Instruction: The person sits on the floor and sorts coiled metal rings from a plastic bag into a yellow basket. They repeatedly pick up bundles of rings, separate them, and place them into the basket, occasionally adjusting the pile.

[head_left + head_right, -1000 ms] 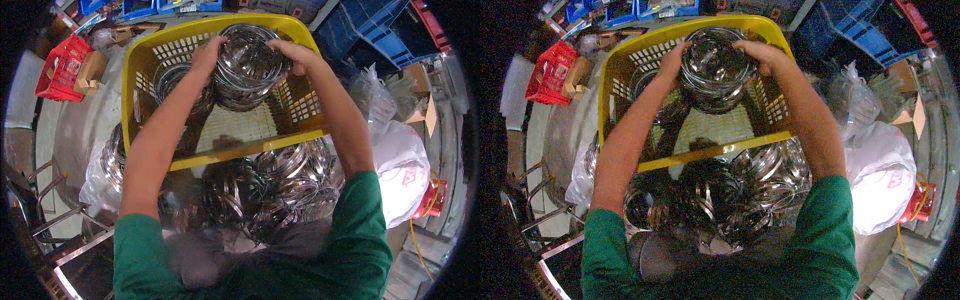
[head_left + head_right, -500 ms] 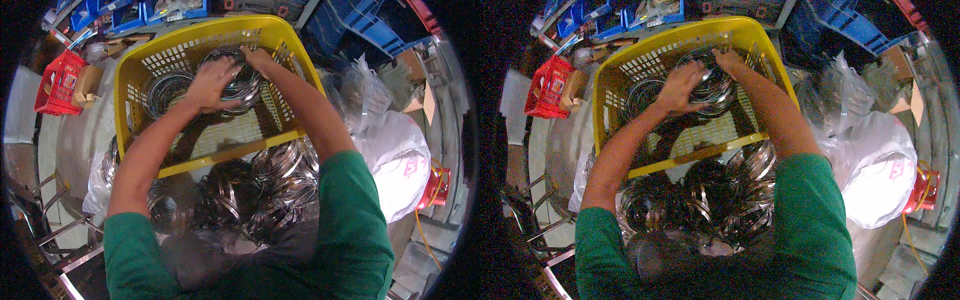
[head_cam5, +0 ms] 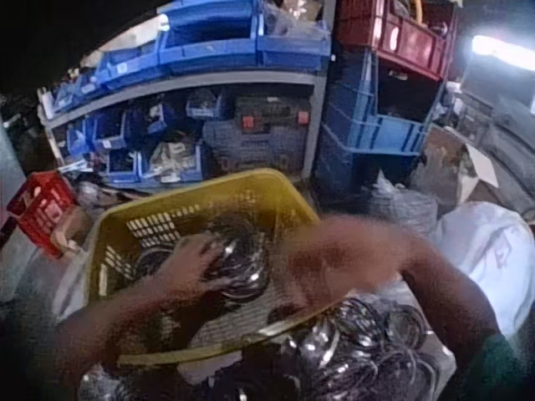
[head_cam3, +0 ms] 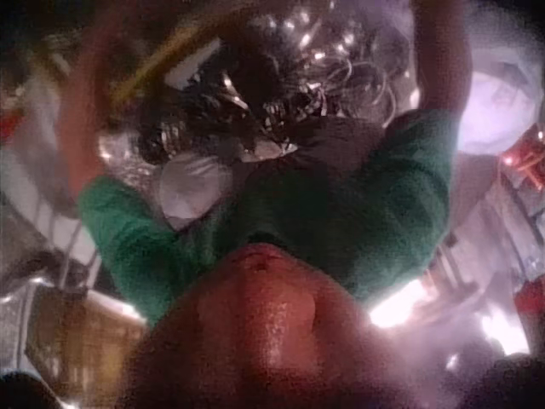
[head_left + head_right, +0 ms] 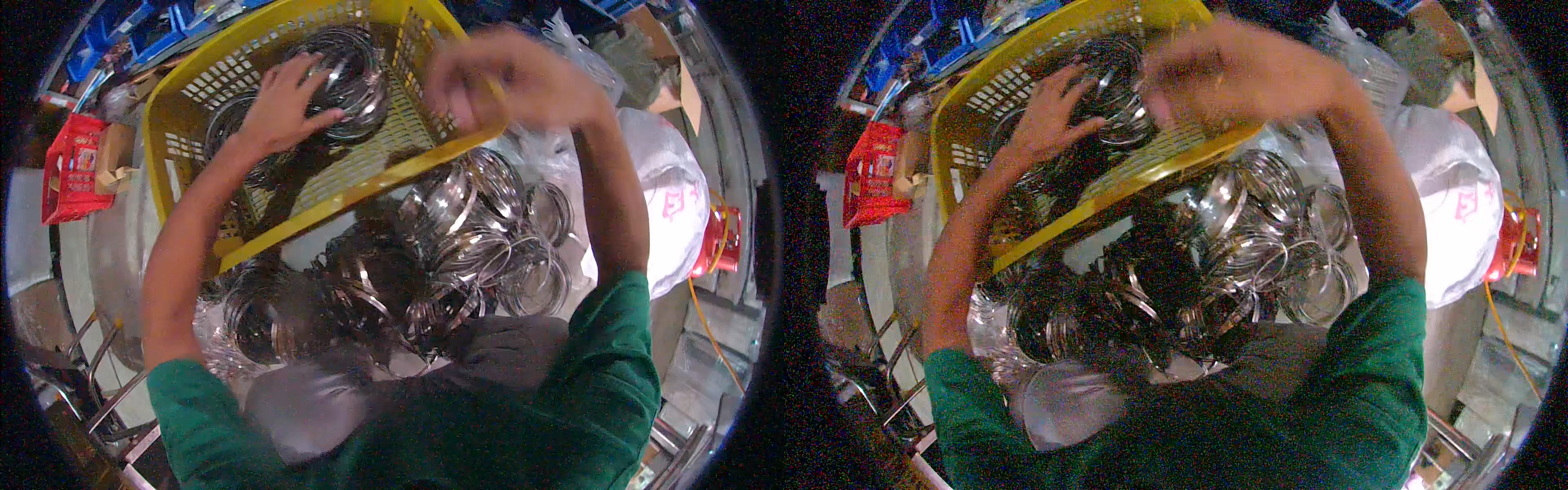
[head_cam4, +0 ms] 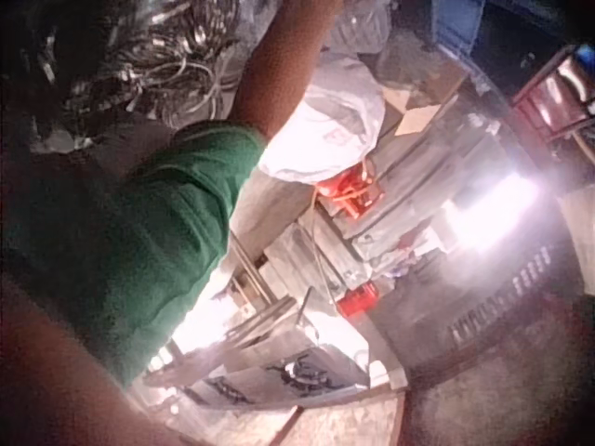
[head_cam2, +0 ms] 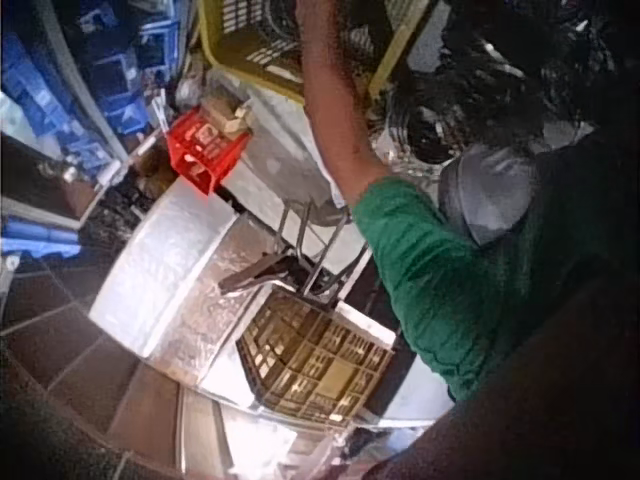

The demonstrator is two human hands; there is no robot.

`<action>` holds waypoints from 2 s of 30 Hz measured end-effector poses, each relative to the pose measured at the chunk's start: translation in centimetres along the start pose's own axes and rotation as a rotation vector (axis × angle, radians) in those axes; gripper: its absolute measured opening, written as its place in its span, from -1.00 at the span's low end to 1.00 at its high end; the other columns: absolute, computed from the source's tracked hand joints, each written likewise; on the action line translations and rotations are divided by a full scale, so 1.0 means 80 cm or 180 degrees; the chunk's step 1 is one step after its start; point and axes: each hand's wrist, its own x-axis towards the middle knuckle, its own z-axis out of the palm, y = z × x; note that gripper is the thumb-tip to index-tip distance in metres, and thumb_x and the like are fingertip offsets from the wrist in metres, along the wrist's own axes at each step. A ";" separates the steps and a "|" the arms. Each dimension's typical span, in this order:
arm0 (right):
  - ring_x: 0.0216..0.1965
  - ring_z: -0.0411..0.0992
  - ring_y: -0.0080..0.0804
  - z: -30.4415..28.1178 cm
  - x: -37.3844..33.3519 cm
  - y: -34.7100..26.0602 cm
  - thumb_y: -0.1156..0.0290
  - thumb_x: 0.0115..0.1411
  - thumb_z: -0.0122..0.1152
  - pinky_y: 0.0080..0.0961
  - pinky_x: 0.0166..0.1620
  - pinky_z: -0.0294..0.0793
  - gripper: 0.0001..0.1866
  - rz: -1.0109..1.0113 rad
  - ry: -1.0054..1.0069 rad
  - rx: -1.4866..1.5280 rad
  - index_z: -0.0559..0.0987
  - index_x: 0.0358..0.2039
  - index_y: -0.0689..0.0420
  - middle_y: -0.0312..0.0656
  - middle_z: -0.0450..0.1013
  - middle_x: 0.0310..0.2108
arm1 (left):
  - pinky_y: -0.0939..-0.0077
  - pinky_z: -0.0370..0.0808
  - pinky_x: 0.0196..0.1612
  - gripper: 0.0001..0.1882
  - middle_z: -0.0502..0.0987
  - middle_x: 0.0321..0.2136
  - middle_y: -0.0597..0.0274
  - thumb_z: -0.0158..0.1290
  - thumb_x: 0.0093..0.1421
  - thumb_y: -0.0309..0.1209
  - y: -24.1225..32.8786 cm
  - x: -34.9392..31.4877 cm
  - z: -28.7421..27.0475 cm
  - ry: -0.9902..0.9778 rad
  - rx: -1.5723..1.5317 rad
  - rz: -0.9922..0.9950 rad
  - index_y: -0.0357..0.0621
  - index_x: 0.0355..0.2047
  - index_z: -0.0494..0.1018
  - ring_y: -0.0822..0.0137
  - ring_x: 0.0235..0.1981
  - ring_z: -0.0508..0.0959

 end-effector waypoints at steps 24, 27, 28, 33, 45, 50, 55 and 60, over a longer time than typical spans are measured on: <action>-0.10 0.57 -0.09 0.303 -0.127 0.190 0.29 -0.09 0.37 -0.11 0.13 0.41 -0.48 0.1783 -0.1793 -0.2184 0.58 -0.06 0.14 -0.01 0.52 -0.04 | 0.15 0.36 0.20 -0.48 0.50 -0.02 -0.01 0.20 0.19 -0.16 0.274 -0.139 -0.042 -0.1201 -0.2014 0.0677 -0.24 0.05 0.48 0.00 0.09 0.45; -0.11 0.58 -0.15 0.299 -0.134 0.165 0.30 -0.06 0.31 -0.14 0.02 0.45 -0.52 0.1084 -0.1733 -0.2873 0.56 -0.07 0.15 -0.05 0.56 -0.17 | 0.15 0.37 0.20 -0.47 0.50 -0.02 -0.02 0.19 0.20 -0.13 0.268 -0.132 -0.051 -0.1236 -0.1975 0.0506 -0.22 0.06 0.48 0.00 0.08 0.45; -0.16 0.59 -0.14 0.294 -0.140 0.151 0.31 -0.06 0.32 -0.15 -0.04 0.46 -0.51 0.1038 -0.1495 -0.2808 0.56 -0.07 0.18 -0.05 0.55 -0.23 | 0.15 0.37 0.20 -0.47 0.50 -0.02 -0.02 0.19 0.20 -0.12 0.265 -0.130 -0.055 -0.1366 -0.1943 0.0403 -0.22 0.06 0.48 0.00 0.08 0.45; -0.13 0.57 0.01 0.251 -0.155 0.045 0.41 -0.15 0.37 -0.10 -0.02 0.50 -0.43 0.1444 -0.0836 -0.2080 0.54 -0.03 0.22 -0.02 0.56 -0.25 | 0.16 0.32 0.29 -0.17 0.45 0.11 -0.06 0.32 0.03 0.09 0.244 -0.116 -0.067 -0.0690 -0.2123 0.0310 -0.17 0.18 0.39 -0.05 0.19 0.39; -0.05 0.51 -0.44 0.132 -0.147 -0.081 0.54 -0.18 0.39 -0.48 0.10 0.46 -0.28 0.1995 0.1438 0.1317 0.49 0.11 0.32 -0.17 0.57 -0.09 | 0.20 0.16 0.39 0.73 0.13 0.38 -0.06 0.60 -0.52 0.12 0.274 -0.088 -0.119 -0.0318 -0.6159 -0.0259 -0.22 0.49 -0.31 0.10 0.36 0.23; -0.42 0.46 -0.53 0.110 -0.122 -0.107 0.49 -0.13 0.32 -0.61 -0.36 0.43 -0.38 0.1602 0.1926 0.1624 0.50 0.04 0.30 -0.22 0.49 -0.37 | 0.21 0.19 0.39 0.53 0.19 0.36 0.01 0.52 -0.38 0.22 0.236 -0.090 -0.191 0.0171 -0.5731 -0.1076 -0.22 0.46 -0.08 0.14 0.36 0.25; -0.62 0.28 -0.60 0.073 -0.027 -0.073 0.45 -0.02 0.27 -0.62 -0.59 0.26 -0.59 0.0697 0.2209 0.2461 0.52 -0.09 0.23 -0.34 0.38 -0.54 | 0.28 0.50 0.08 0.12 0.45 0.12 0.13 0.31 -0.04 0.29 0.154 -0.059 -0.200 0.1553 -0.5656 -0.1689 -0.19 0.34 0.20 0.28 0.02 0.52; -0.57 0.28 -0.53 0.072 0.133 0.007 0.44 0.02 0.23 -0.50 -0.53 0.33 -0.84 0.0704 0.1968 0.3056 0.48 -0.37 0.12 -0.30 0.34 -0.52 | 0.33 0.57 -0.20 -0.29 0.58 -0.19 0.22 0.14 0.12 0.18 0.031 -0.071 -0.206 0.1350 -0.4809 -0.2837 -0.12 0.08 0.49 0.35 -0.25 0.57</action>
